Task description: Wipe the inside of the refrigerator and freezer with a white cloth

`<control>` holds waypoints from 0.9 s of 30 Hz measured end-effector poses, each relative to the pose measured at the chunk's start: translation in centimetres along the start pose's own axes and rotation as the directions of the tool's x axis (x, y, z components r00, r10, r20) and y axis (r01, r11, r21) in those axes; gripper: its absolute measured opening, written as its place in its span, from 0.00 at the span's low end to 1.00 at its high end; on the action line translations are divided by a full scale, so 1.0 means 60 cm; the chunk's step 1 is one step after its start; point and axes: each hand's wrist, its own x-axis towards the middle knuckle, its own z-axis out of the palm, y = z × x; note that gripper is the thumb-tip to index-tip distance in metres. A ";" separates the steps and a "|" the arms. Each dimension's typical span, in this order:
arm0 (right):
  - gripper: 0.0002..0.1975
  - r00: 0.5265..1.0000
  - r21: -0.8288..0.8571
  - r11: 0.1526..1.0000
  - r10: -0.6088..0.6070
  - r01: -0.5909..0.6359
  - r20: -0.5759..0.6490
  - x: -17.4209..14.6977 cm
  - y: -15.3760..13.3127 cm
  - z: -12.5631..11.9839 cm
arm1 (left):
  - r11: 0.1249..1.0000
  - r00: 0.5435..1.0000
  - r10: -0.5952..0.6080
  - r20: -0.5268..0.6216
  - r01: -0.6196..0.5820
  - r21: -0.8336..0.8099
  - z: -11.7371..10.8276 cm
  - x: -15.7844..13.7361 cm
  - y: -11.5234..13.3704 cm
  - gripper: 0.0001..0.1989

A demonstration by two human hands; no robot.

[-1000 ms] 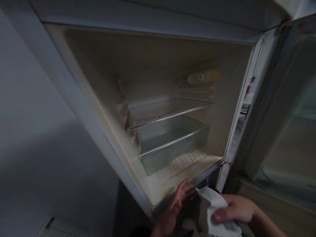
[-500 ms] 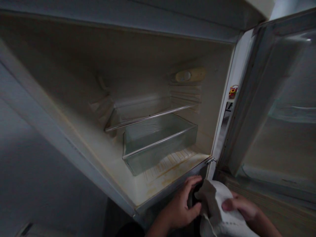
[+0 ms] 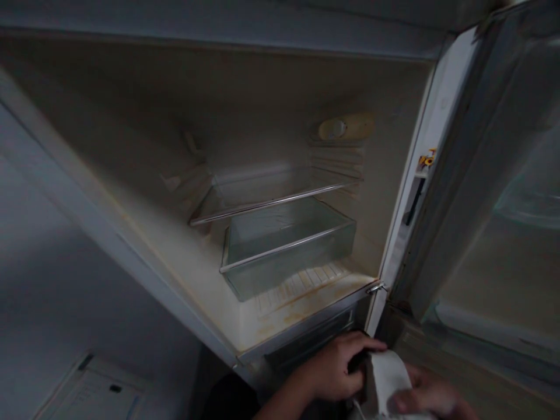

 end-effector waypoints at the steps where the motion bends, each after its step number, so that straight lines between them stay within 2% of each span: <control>1: 0.32 1.000 -0.017 1.000 -0.014 0.014 0.025 0.003 0.003 -0.004 | 0.999 1.000 -0.016 -0.013 0.016 0.031 0.002 0.000 -0.005 0.25; 5: 0.37 0.998 -0.053 0.997 -0.056 0.058 0.041 0.000 0.000 -0.017 | 0.999 0.992 -0.034 -0.121 0.037 0.020 -0.001 0.000 -0.015 0.09; 8: 0.39 1.000 -0.200 0.979 -0.031 0.031 0.003 -0.010 -0.013 -0.033 | 0.999 0.992 -0.008 -0.123 0.002 -0.047 -0.009 -0.003 -0.006 0.06; 10: 0.34 0.993 -0.319 0.948 -0.052 0.015 -0.109 -0.014 -0.022 -0.045 | 0.995 0.989 -0.102 -0.108 0.099 -0.029 -0.013 -0.007 0.003 0.07; 12: 0.27 0.968 -0.387 0.922 -0.125 0.031 -0.219 -0.013 -0.030 -0.054 | 0.972 0.968 -0.227 -0.107 0.232 0.036 -0.014 -0.012 0.011 0.08; 15: 0.22 0.922 -0.444 0.888 -0.263 0.117 -0.283 0.000 -0.033 -0.051 | 0.943 0.940 -0.316 -0.132 0.326 0.069 -0.009 -0.016 0.012 0.07; 16: 0.21 0.890 -0.487 0.859 -0.335 0.155 -0.309 0.006 -0.031 -0.045 | 0.940 0.932 -0.330 -0.150 0.339 0.045 -0.007 -0.017 0.009 0.07; 18: 0.23 0.787 -0.622 0.753 -0.510 0.213 -0.347 0.018 -0.022 -0.028 | 0.934 0.914 -0.354 -0.200 0.356 -0.026 -0.001 -0.016 0.000 0.06; 20: 0.27 0.713 -0.759 0.601 -0.645 0.250 -0.276 0.030 -0.010 -0.008 | 0.931 0.900 -0.365 -0.239 0.356 -0.084 0.003 -0.015 -0.011 0.05; 22: 0.31 0.700 -0.841 0.463 -0.698 0.281 -0.151 0.040 0.003 0.009 | 0.930 0.894 -0.367 -0.256 0.349 -0.116 0.006 -0.015 -0.018 0.04; 24: 0.30 0.680 -0.882 0.373 -0.728 0.287 -0.087 0.049 0.011 0.019 | 0.928 0.892 -0.371 -0.257 0.349 -0.131 0.006 -0.018 -0.020 0.04; 27: 0.21 0.621 -0.904 0.331 -0.778 0.270 -0.100 0.059 0.013 0.026 | 0.924 0.891 -0.376 -0.252 0.344 -0.165 0.002 -0.026 -0.017 0.04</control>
